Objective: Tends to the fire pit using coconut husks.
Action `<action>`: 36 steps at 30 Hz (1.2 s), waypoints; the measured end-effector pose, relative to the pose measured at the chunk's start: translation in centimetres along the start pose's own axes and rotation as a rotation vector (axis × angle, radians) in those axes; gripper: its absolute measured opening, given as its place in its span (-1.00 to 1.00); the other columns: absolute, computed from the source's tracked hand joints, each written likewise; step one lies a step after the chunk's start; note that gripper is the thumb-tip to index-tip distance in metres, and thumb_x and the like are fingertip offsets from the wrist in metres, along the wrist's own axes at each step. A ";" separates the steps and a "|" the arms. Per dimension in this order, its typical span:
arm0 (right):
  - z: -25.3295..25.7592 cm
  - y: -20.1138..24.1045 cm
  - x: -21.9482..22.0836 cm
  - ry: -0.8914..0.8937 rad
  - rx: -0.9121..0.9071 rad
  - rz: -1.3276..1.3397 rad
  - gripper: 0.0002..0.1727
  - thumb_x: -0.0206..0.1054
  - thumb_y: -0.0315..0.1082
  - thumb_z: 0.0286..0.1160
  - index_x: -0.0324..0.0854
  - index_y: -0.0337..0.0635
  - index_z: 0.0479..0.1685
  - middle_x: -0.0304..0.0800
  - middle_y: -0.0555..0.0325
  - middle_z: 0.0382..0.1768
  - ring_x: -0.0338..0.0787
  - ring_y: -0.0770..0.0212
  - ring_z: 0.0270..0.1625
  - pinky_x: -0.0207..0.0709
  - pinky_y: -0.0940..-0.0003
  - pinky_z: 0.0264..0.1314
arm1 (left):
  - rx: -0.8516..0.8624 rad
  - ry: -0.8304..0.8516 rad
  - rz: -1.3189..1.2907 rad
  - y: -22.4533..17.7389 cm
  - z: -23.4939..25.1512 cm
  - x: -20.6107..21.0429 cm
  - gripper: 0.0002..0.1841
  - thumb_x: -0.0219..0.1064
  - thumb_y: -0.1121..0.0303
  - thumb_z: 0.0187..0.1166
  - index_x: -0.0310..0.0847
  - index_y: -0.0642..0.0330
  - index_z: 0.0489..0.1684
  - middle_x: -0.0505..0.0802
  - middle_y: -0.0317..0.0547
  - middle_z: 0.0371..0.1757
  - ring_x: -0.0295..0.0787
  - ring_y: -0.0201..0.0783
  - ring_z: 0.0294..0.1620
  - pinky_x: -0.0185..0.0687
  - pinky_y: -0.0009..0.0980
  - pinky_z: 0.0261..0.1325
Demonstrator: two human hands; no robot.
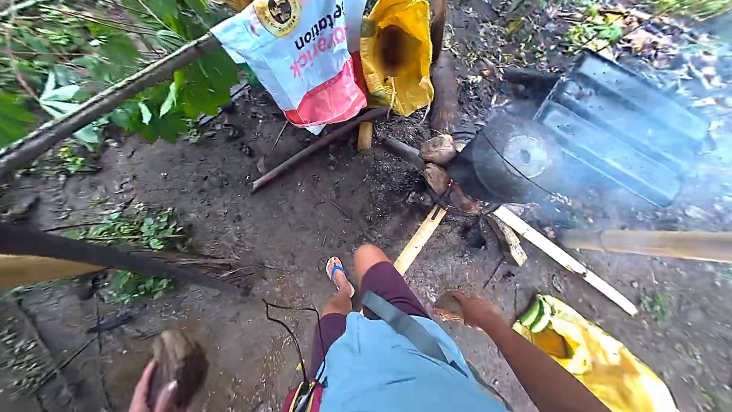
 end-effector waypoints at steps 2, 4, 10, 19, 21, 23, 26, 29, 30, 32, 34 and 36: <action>-1.1 -0.2 0.2 0.030 0.010 0.045 -0.02 0.58 -0.32 0.37 0.15 0.13 0.88 0.38 -0.44 0.66 0.43 -0.48 0.66 0.34 -0.49 0.58 | 0.045 -0.012 0.021 -2.7 4.6 -2.1 -0.19 0.23 0.27 0.72 -0.16 0.24 0.92 0.32 0.49 0.75 0.35 0.41 0.70 0.21 0.28 0.71; -1.6 -0.5 -0.2 0.044 0.008 0.075 -0.06 0.56 -0.30 0.41 0.18 0.07 0.87 0.48 -0.40 0.60 0.47 -0.45 0.64 0.33 -0.46 0.61 | 0.063 -0.017 0.054 -6.5 8.2 -2.9 -0.20 0.31 0.26 0.69 -0.06 0.17 0.91 0.48 0.61 0.59 0.50 0.56 0.53 0.32 0.43 0.54; -0.3 0.9 -4.7 -0.015 0.091 0.276 0.04 0.58 -0.24 0.42 0.00 0.09 0.93 0.41 -0.51 0.61 0.46 -0.52 0.61 0.33 -0.47 0.59 | 0.272 0.080 0.169 -18.9 17.1 0.2 -0.37 0.38 0.22 0.68 0.33 0.26 0.70 0.73 0.56 0.29 0.67 0.55 0.32 0.38 0.51 0.39; 6.0 4.8 -11.6 -0.246 0.312 1.382 0.13 0.52 -0.47 0.45 -0.23 0.10 0.96 0.44 -0.55 0.53 0.72 -0.47 0.34 0.68 -0.35 0.22 | 0.345 0.359 0.283 -34.1 26.5 7.2 -0.36 0.42 0.30 0.64 0.32 0.21 0.72 0.79 0.48 0.18 0.76 0.44 0.20 0.50 0.41 0.33; 7.0 5.3 -14.9 -0.273 0.352 1.214 0.14 0.56 -0.35 0.45 -0.23 0.12 0.97 0.36 -0.60 0.58 0.63 -0.51 0.44 0.60 -0.35 0.36 | 0.364 0.396 0.280 -37.0 27.9 8.4 -0.34 0.43 0.32 0.60 0.33 0.19 0.72 0.81 0.44 0.16 0.78 0.41 0.18 0.52 0.40 0.32; 8.2 5.7 -18.5 -0.275 0.373 1.037 0.14 0.55 -0.24 0.47 -0.23 0.16 0.98 0.25 -0.59 0.66 0.58 -0.51 0.50 0.54 -0.31 0.46 | 0.400 0.410 0.277 -39.6 29.0 9.3 -0.34 0.46 0.33 0.57 0.36 0.21 0.70 0.83 0.43 0.13 0.79 0.41 0.14 0.53 0.41 0.29; 9.9 6.3 -23.9 -0.278 0.352 0.849 0.10 0.52 -0.23 0.50 -0.21 0.22 0.98 0.20 -0.56 0.69 0.64 -0.49 0.44 0.59 -0.26 0.41 | 0.452 0.425 0.285 -42.8 30.7 10.5 -0.34 0.47 0.28 0.53 0.40 0.22 0.67 0.85 0.38 0.09 0.82 0.38 0.08 0.56 0.40 0.23; 11.5 6.4 -29.1 -0.285 0.274 0.712 0.08 0.52 -0.30 0.47 -0.12 0.24 0.96 0.20 -0.53 0.69 0.68 -0.48 0.39 0.62 -0.27 0.38 | 0.477 0.460 0.308 -46.0 32.2 11.3 -0.34 0.47 0.25 0.53 0.42 0.21 0.66 0.85 0.38 0.11 0.82 0.40 0.08 0.56 0.42 0.22; 11.9 6.4 -31.2 -0.294 0.243 0.666 0.06 0.52 -0.32 0.45 -0.08 0.25 0.96 0.22 -0.51 0.68 0.69 -0.47 0.37 0.63 -0.28 0.36 | 0.486 0.476 0.314 -47.0 32.6 11.5 -0.33 0.46 0.25 0.52 0.42 0.22 0.66 0.84 0.38 0.14 0.82 0.40 0.11 0.55 0.42 0.24; 12.5 6.1 -36.0 -0.328 0.182 0.590 0.00 0.50 -0.30 0.49 -0.01 0.21 0.94 0.24 -0.51 0.67 0.68 -0.48 0.38 0.61 -0.29 0.38 | 0.507 0.509 0.328 -49.0 33.8 12.0 -0.33 0.47 0.25 0.52 0.42 0.23 0.67 0.84 0.37 0.18 0.82 0.38 0.14 0.55 0.41 0.27; 12.7 5.5 -41.6 -0.392 0.127 0.538 -0.09 0.45 -0.31 0.51 0.11 0.14 0.91 0.28 -0.55 0.65 0.65 -0.53 0.39 0.56 -0.36 0.39 | 0.536 0.543 0.343 -50.6 34.9 12.5 -0.31 0.49 0.24 0.49 0.43 0.26 0.65 0.84 0.39 0.18 0.82 0.39 0.13 0.55 0.41 0.26; 13.2 4.2 -47.6 -0.476 0.093 0.506 -0.17 0.43 -0.32 0.53 0.22 0.09 0.86 0.34 -0.57 0.61 0.66 -0.57 0.34 0.54 -0.43 0.33 | 0.561 0.596 0.354 -52.2 36.4 12.9 -0.31 0.49 0.25 0.49 0.43 0.32 0.64 0.83 0.40 0.19 0.82 0.40 0.15 0.56 0.41 0.28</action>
Point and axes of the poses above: each hand's wrist, its own z-axis towards the middle knuckle, its own x-axis out of the palm, y = z × x, the point moved 2 cm from there along z, towards the middle knuckle
